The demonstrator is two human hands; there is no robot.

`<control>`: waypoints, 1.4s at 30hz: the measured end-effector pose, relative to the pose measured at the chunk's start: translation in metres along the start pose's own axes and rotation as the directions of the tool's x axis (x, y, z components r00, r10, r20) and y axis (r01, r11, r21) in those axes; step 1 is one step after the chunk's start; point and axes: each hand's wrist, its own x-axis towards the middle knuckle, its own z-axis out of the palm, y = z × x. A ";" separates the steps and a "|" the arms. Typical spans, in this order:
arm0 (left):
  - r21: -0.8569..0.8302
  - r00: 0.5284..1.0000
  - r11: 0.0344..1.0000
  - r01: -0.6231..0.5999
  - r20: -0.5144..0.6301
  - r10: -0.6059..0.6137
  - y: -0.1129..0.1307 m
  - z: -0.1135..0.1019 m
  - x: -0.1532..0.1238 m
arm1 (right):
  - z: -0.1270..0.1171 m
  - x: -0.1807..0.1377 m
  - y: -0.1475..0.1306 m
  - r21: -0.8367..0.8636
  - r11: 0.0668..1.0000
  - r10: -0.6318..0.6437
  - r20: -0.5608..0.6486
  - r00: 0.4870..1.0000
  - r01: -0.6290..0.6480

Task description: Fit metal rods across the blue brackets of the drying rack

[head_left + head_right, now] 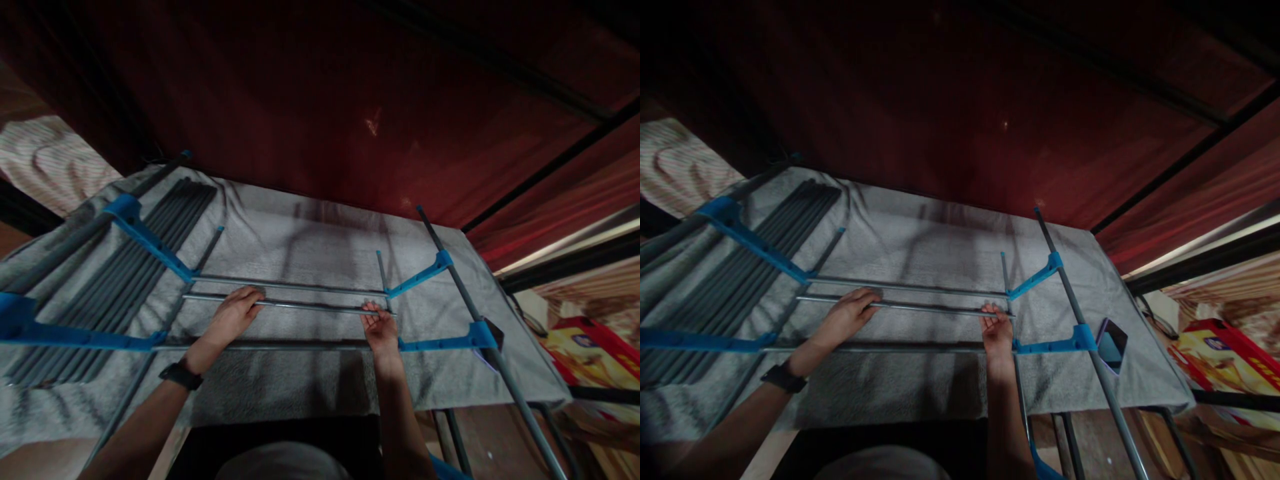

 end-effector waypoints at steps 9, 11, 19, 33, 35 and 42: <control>0.020 1.000 1.000 0.001 0.000 -0.001 -0.004 0.002 0.000 | -0.002 0.000 0.002 0.000 0.999 -0.040 0.041 0.998 0.040; 0.017 1.000 1.000 0.000 -0.002 0.000 -0.003 0.002 -0.001 | -0.003 0.000 0.003 0.004 0.998 -0.057 0.056 0.997 0.057; -0.009 1.000 1.000 0.009 0.001 -0.009 0.001 -0.001 0.000 | -0.001 0.000 0.005 -0.001 0.998 -0.059 0.043 0.997 0.059; -0.006 1.000 1.000 0.008 0.016 -0.008 -0.002 0.001 -0.001 | -0.003 -0.001 0.010 0.009 0.992 -0.126 0.119 0.985 0.126; -0.004 1.000 1.000 0.012 0.015 -0.012 -0.002 0.001 -0.001 | -0.004 -0.001 0.011 0.012 0.991 -0.132 0.121 0.984 0.131; 0.020 1.000 1.000 -0.004 0.016 0.004 -0.003 0.002 -0.001 | -0.005 0.000 0.011 0.008 0.991 -0.133 0.113 0.985 0.133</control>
